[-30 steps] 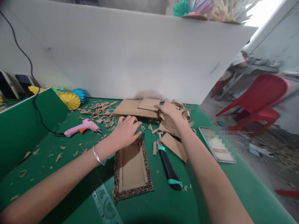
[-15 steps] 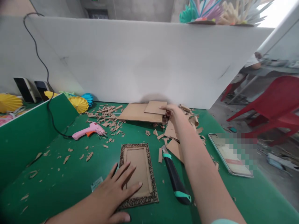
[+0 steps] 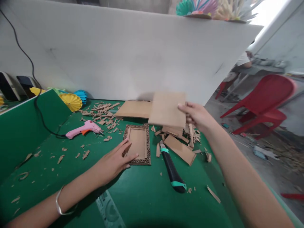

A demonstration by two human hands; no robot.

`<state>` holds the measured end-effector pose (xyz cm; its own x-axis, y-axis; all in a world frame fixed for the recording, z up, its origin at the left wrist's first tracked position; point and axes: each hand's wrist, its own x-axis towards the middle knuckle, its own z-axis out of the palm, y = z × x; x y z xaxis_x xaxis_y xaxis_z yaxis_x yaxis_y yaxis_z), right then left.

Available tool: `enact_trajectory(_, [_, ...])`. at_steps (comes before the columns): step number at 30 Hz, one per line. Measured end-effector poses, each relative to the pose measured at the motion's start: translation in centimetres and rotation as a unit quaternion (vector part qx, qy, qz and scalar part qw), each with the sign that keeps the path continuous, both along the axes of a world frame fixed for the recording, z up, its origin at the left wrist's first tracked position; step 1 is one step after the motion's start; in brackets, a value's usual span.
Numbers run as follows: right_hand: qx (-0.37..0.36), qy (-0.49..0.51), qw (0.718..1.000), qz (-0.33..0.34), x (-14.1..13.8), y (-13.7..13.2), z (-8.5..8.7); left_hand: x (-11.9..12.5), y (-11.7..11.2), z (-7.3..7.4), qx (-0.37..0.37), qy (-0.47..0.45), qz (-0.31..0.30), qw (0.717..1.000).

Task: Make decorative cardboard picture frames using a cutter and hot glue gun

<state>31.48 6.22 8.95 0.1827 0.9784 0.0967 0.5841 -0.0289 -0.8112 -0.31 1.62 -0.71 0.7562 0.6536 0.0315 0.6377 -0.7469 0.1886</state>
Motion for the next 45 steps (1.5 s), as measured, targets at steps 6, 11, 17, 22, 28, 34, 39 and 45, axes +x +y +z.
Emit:
enact_trajectory(6, [-0.289, 0.180, 0.912, 0.228, -6.0, -9.9, -3.6, -3.1, -2.0, 1.8, 0.064, -0.040, 0.047, 0.996])
enact_trajectory(11, [-0.299, 0.179, 0.914, 0.207, -10.8, -13.2, -5.9, -6.8, -5.4, 1.5, 0.057, -0.040, 0.056, 0.996])
enact_trajectory(17, [-0.229, 0.098, 0.938, 0.241, -13.2, -12.4, -5.4, -8.8, -7.0, -0.5, 0.038, -0.034, 0.096, 0.994])
enact_trajectory(22, [-0.111, -0.092, 0.938, 0.315, -10.8, -11.5, -0.5, -8.3, -7.2, -0.7, 0.031, -0.010, 0.068, 0.997])
enact_trajectory(28, [-0.062, -0.243, 0.878, 0.407, -10.4, -8.8, 0.7, -6.8, -8.2, -1.2, 0.025, 0.026, 0.057, 0.998])
enact_trajectory(34, [0.003, -0.309, 0.891, 0.333, -11.0, -3.6, -0.7, -6.3, -8.5, -1.3, 0.052, 0.027, 0.074, 0.995])
enact_trajectory(39, [0.020, -0.237, 0.938, 0.250, -10.5, -2.7, -0.8, -6.9, -7.6, -1.8, 0.086, 0.004, 0.054, 0.995])
enact_trajectory(45, [-0.126, -0.024, 0.960, 0.249, -9.7, -6.3, -3.2, -6.5, -6.6, -1.0, 0.076, -0.046, 0.047, 0.995])
